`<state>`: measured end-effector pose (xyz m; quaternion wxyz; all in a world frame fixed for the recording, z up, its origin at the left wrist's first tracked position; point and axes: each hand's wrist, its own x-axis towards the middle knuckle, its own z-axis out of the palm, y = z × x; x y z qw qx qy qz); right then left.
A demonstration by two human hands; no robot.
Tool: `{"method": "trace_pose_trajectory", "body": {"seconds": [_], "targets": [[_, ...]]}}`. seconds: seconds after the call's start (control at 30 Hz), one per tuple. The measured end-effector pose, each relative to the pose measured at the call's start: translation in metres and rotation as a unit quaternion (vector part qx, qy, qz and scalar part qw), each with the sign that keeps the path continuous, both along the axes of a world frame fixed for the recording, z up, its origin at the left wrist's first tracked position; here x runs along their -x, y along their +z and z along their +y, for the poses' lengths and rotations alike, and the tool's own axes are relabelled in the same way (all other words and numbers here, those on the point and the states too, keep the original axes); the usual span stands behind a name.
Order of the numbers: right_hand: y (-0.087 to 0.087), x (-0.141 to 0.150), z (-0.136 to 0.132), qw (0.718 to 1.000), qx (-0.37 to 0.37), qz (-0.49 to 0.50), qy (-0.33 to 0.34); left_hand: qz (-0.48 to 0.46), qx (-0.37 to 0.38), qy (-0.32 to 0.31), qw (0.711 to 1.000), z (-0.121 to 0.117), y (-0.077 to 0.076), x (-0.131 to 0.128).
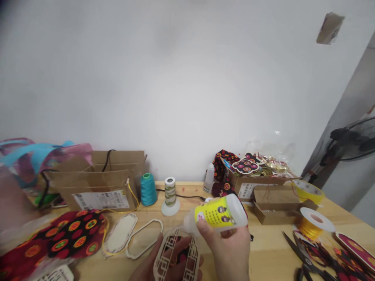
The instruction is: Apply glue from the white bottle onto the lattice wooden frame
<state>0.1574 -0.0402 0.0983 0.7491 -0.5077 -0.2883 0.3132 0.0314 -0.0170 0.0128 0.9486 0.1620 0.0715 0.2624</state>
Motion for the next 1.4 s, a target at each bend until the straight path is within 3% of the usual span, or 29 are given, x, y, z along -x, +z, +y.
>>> {"method": "trace_pose_trajectory", "body": {"seconds": [0.17, 0.33, 0.5, 0.6, 1.07, 1.4], "targets": [[-0.003, -0.013, 0.004, 0.999, 0.041, -0.028, 0.011, -0.023, 0.007, 0.020, 1.000, 0.001, 0.001, 0.004], [-0.004, -0.017, 0.004, 0.993, 0.048, -0.075, -0.075, -0.028, 0.023, 0.073, 0.997, 0.003, 0.006, 0.009], [-0.003, -0.013, 0.003, 0.977, 0.004, -0.158, -0.145, -0.025, 0.042, 0.113, 0.992, 0.005, 0.010, 0.014], [-0.005, -0.009, 0.001, 0.971, 0.009, -0.196, -0.137, -0.018, 0.059, 0.117, 0.991, 0.005, 0.011, 0.014], [-0.008, -0.003, -0.001, 0.975, -0.021, -0.180, -0.128, -0.032, 0.088, 0.101, 0.990, 0.003, 0.015, 0.013], [-0.007, 0.000, -0.004, 0.982, -0.001, -0.169, -0.081, -0.001, 0.017, 0.076, 0.997, 0.002, 0.013, 0.009]]}}
